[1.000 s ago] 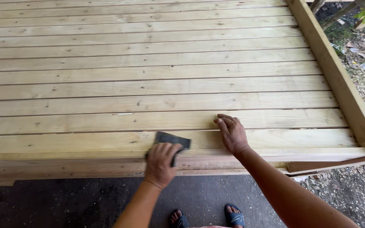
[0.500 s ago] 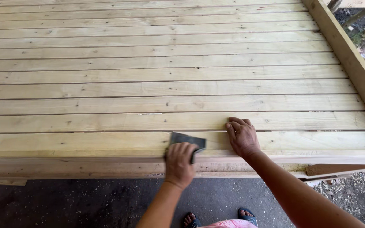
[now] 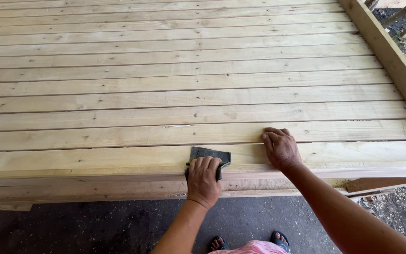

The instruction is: The person sands the slatted surface of a large wooden frame by hand, rubbing a piece of sandpaper back and forth across the planks while steadying the wood with the other hand. They work progressively along the boards and around the frame edges, repositioning the sandpaper as they cover new sections.

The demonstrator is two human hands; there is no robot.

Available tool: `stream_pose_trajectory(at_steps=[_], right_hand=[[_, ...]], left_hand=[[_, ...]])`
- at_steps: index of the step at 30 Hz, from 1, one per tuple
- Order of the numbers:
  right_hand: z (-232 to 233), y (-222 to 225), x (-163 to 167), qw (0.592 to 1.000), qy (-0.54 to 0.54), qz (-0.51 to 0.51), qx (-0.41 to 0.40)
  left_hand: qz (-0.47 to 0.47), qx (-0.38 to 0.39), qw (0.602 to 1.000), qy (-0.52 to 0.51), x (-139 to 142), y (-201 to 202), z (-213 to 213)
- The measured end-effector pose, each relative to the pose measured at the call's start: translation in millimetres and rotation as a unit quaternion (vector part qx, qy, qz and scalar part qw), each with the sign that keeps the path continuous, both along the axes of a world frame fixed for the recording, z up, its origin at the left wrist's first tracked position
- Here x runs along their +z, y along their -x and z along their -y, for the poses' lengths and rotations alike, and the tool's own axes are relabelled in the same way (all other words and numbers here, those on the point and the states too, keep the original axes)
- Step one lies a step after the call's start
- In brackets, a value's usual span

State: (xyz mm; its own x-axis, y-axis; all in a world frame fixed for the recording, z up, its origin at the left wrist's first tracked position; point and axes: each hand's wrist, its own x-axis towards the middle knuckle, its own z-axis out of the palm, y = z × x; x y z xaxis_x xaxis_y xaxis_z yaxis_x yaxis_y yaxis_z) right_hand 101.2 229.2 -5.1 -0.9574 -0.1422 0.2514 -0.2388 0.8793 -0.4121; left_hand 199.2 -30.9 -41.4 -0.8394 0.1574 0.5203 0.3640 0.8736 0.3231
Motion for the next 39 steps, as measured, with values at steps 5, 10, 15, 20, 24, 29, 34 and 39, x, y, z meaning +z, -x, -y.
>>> stream_pose_trajectory(at_steps=[5, 10, 15, 20, 24, 29, 34, 39], right_hand=[[-1.1, 4.0, -6.0, 1.0, 0.008, -0.004, 0.004], [-0.2, 3.7, -8.5, 0.999, -0.04, 0.013, -0.01], [-0.5, 5.0, -10.4, 1.0, -0.021, 0.009, -0.008], [-1.7, 3.3, -9.4, 1.0, -0.013, 0.007, 0.002], [3.0, 1.1, -1.1, 0.999, -0.03, 0.029, -0.008], [6.6, -0.6, 5.9, 0.998, -0.038, 0.045, -0.016], [1.6, 0.4, -0.5, 0.999, -0.019, 0.027, -0.003], [-1.4, 0.7, -7.5, 1.0, -0.017, 0.017, 0.0]], left_hand=[[0.057, 0.072, 0.995, 0.035, 16.8, -8.5, 138.6], [0.007, 0.137, 0.991, 0.004, 29.6, -12.2, 156.7], [0.027, 0.059, 0.998, -0.007, 5.5, 1.2, 23.6], [0.009, 0.078, 0.997, -0.01, 1.0, -3.7, 93.5], [0.038, 0.155, 0.987, 0.033, 20.4, -7.5, 190.5], [-0.009, 0.112, 0.993, -0.037, 18.0, 4.0, 72.2], [0.061, 0.029, 0.998, -0.004, 4.0, 8.7, -27.5], [0.033, 0.117, 0.993, 0.003, 9.8, -5.7, 129.0]])
